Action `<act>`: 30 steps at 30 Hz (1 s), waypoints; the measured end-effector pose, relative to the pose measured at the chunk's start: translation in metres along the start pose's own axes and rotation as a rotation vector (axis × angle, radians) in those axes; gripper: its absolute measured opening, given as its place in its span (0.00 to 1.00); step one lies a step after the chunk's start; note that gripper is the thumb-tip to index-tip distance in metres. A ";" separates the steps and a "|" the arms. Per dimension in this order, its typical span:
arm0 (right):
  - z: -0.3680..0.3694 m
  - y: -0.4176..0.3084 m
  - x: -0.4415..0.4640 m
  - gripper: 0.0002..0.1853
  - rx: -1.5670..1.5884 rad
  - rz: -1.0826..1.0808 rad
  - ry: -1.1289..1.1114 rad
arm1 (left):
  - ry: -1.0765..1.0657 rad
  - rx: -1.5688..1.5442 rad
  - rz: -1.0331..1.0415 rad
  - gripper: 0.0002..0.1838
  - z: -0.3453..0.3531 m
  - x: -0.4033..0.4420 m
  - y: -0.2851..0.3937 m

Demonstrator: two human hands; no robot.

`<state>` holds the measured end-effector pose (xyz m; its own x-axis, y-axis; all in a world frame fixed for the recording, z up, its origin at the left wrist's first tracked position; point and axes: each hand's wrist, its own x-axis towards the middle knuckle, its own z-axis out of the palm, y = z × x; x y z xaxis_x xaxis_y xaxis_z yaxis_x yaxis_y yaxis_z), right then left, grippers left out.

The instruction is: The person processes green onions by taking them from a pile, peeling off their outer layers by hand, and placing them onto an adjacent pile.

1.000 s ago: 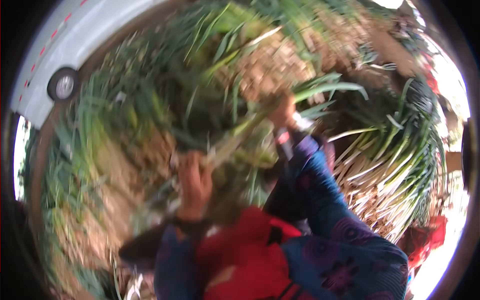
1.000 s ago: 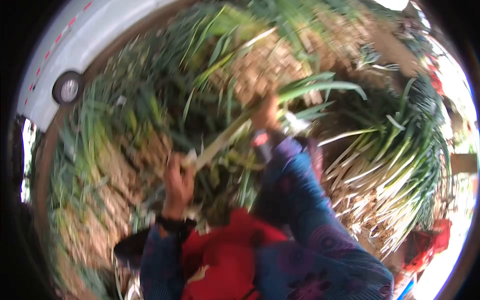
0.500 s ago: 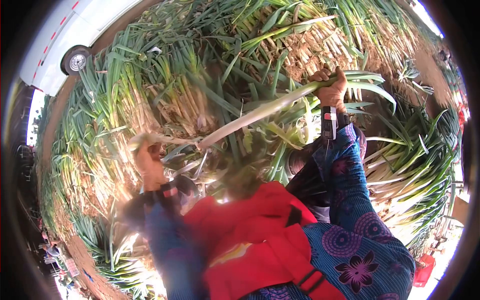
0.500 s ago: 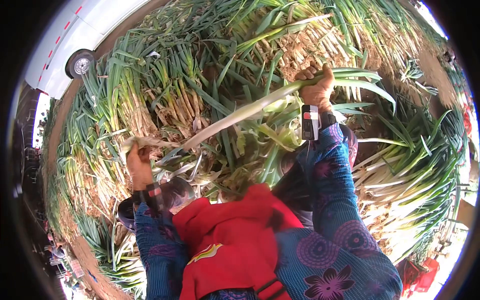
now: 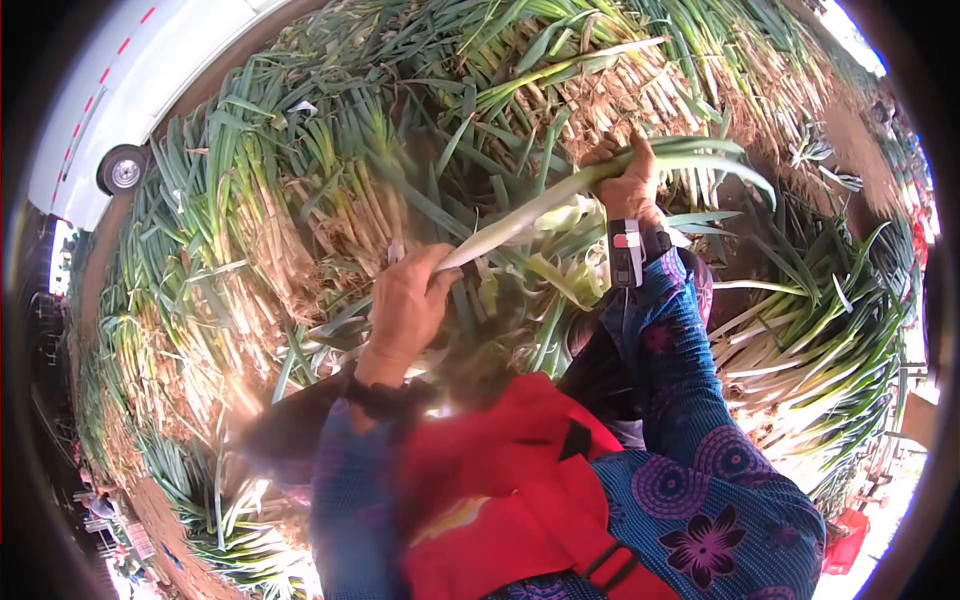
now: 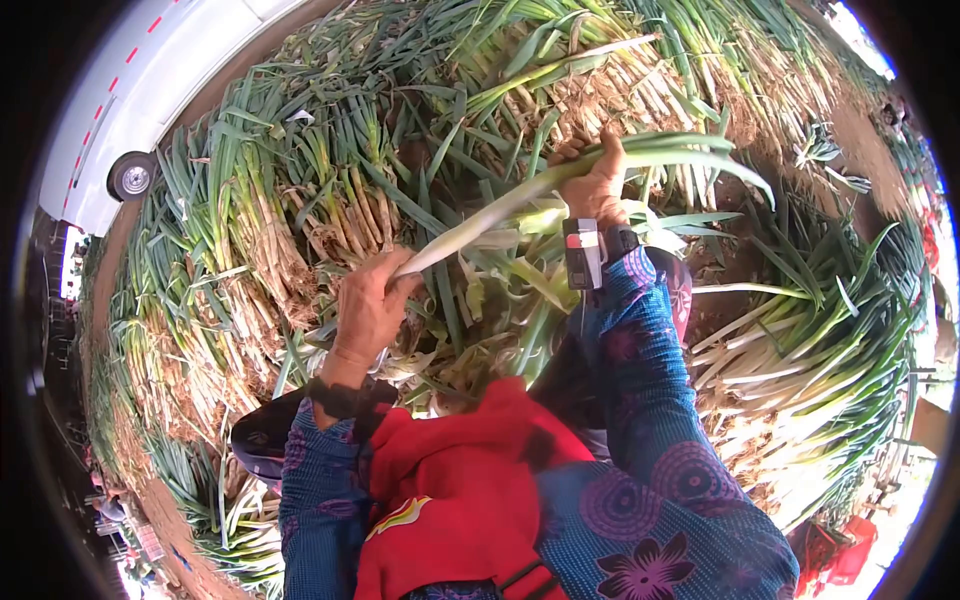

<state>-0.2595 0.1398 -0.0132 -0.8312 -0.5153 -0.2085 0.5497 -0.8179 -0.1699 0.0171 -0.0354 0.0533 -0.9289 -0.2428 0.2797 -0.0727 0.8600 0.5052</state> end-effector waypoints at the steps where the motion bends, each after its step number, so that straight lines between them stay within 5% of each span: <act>1: 0.005 0.004 -0.002 0.18 -0.020 0.016 -0.055 | -0.033 -0.092 -0.054 0.12 0.001 -0.001 -0.005; 6: 0.021 0.023 0.000 0.20 -0.073 -0.078 -0.287 | -0.320 -0.712 -0.557 0.09 -0.006 -0.009 -0.022; 9: 0.034 0.035 -0.010 0.19 -0.185 -0.020 -0.394 | -0.363 -0.962 -0.563 0.17 -0.011 -0.011 -0.017; 12: 0.037 0.048 -0.007 0.20 -0.204 0.093 -0.468 | -0.233 -1.169 -0.848 0.22 -0.004 -0.013 -0.005; 16: 0.024 0.056 0.001 0.18 -0.251 0.131 -0.447 | -0.540 -1.379 -0.671 0.26 -0.005 -0.023 -0.032; 30: -0.034 0.036 0.038 0.15 0.023 0.214 0.130 | -0.527 -1.359 -0.674 0.28 -0.047 -0.043 -0.017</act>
<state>-0.2683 0.0998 -0.0599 -0.6776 -0.6414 -0.3598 0.7089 -0.6999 -0.0872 0.0749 -0.0606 0.0708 -0.8991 0.0276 -0.4369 -0.4068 -0.4216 0.8104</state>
